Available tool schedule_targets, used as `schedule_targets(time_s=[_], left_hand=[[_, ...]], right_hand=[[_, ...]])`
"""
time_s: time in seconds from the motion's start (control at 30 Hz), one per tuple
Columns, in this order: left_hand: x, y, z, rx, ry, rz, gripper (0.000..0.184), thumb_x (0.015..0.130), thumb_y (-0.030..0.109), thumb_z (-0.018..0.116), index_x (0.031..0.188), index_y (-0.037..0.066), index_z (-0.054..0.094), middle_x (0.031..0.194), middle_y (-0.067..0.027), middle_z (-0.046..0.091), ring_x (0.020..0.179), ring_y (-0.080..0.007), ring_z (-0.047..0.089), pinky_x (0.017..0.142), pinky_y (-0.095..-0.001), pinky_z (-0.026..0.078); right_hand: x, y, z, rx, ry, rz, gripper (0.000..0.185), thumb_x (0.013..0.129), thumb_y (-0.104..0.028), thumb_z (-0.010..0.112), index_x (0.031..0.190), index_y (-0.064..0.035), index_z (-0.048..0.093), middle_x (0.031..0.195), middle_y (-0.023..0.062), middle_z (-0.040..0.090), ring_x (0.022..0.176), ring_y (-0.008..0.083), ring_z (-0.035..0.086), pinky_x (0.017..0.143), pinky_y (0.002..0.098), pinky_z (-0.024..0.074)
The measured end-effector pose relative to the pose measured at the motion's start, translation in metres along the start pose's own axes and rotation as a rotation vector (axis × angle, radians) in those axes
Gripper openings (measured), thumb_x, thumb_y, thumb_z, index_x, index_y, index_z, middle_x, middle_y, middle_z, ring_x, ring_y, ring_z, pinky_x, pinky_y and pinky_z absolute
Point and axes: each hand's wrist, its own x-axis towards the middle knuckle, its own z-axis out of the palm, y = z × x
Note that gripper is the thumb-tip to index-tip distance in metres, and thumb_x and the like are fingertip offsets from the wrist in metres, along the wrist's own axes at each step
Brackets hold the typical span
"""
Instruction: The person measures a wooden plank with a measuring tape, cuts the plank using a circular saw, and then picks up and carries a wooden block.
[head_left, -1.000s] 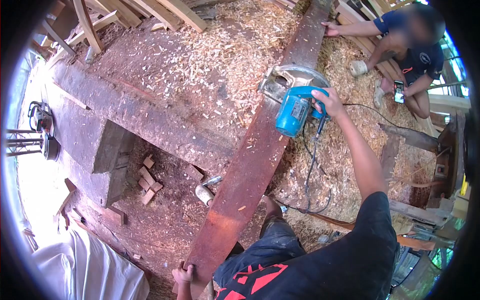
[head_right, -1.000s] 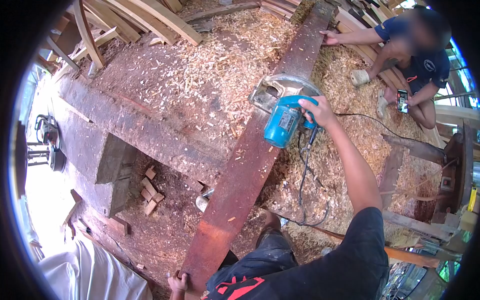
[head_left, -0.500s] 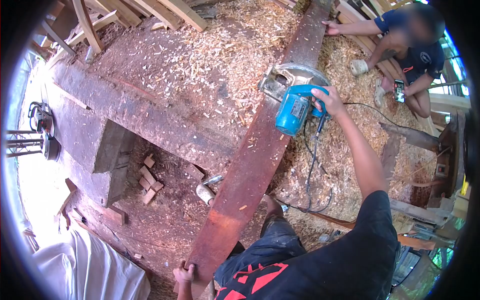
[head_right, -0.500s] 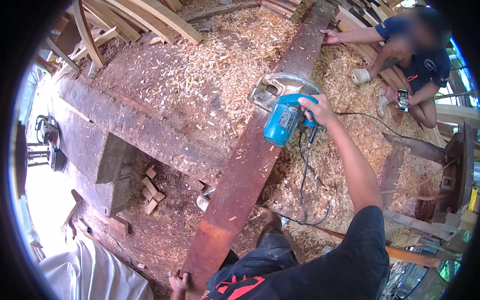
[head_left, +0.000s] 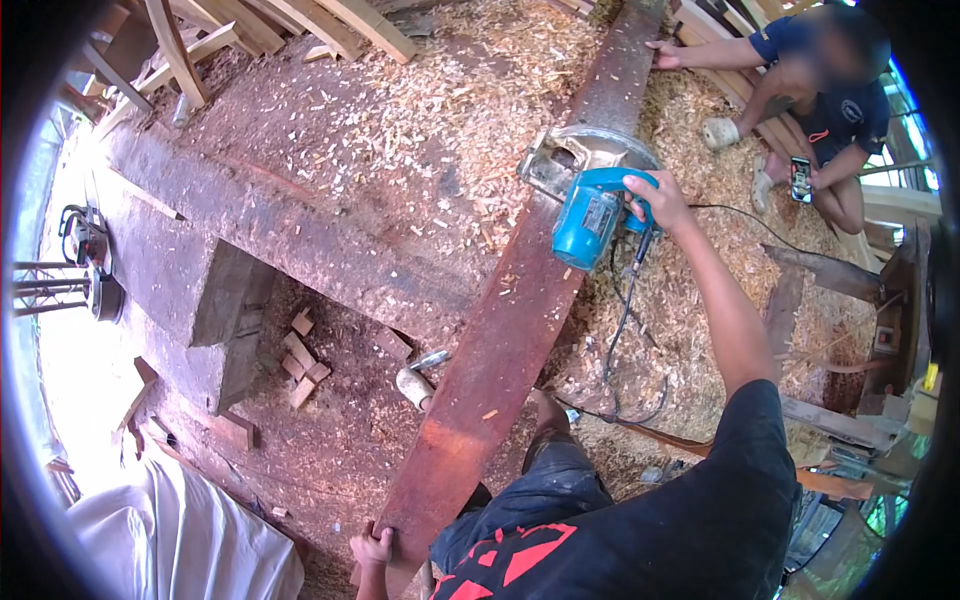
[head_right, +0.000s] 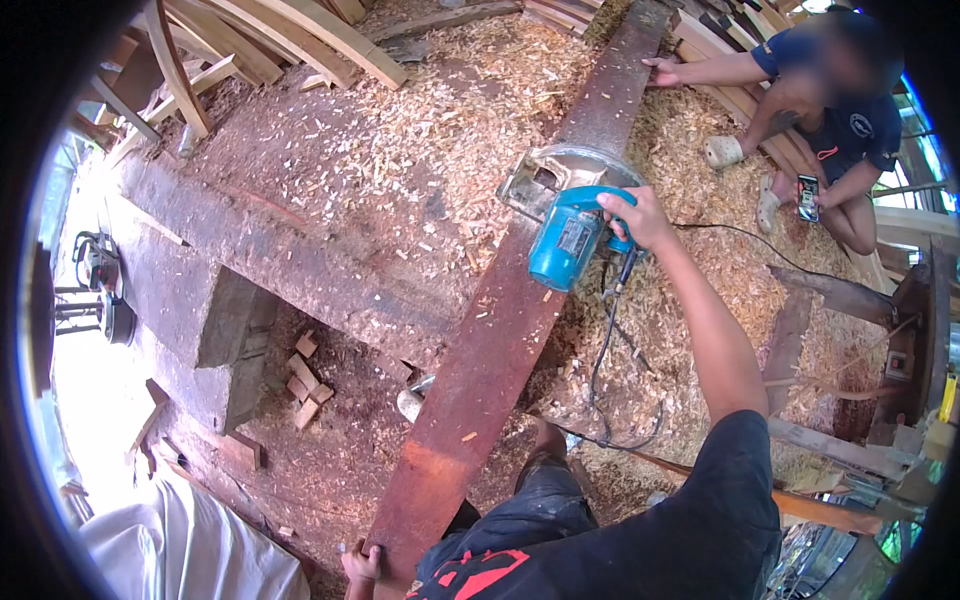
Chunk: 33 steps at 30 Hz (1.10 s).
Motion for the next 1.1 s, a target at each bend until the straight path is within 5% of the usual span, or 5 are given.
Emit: schedule_targets(time_s=[1.1], left_hand=[[0.009, 0.004, -0.013, -0.074, -0.209, -0.021, 0.088, 0.066, 0.079, 0.047, 0.098, -0.002, 0.065, 0.073, -0.0275, 0.062, 0.073, -0.0445, 0.062, 0.066, -0.05, 0.048]], right_hand=[[0.007, -0.001, 0.005, 0.014, -0.006, -0.004, 0.038, 0.083, -0.034, 0.065, 0.067, -0.0007, 0.057, 0.049, 0.0019, 0.05, 0.039, 0.0088, 0.046, 0.038, 0.0236, 0.0352]])
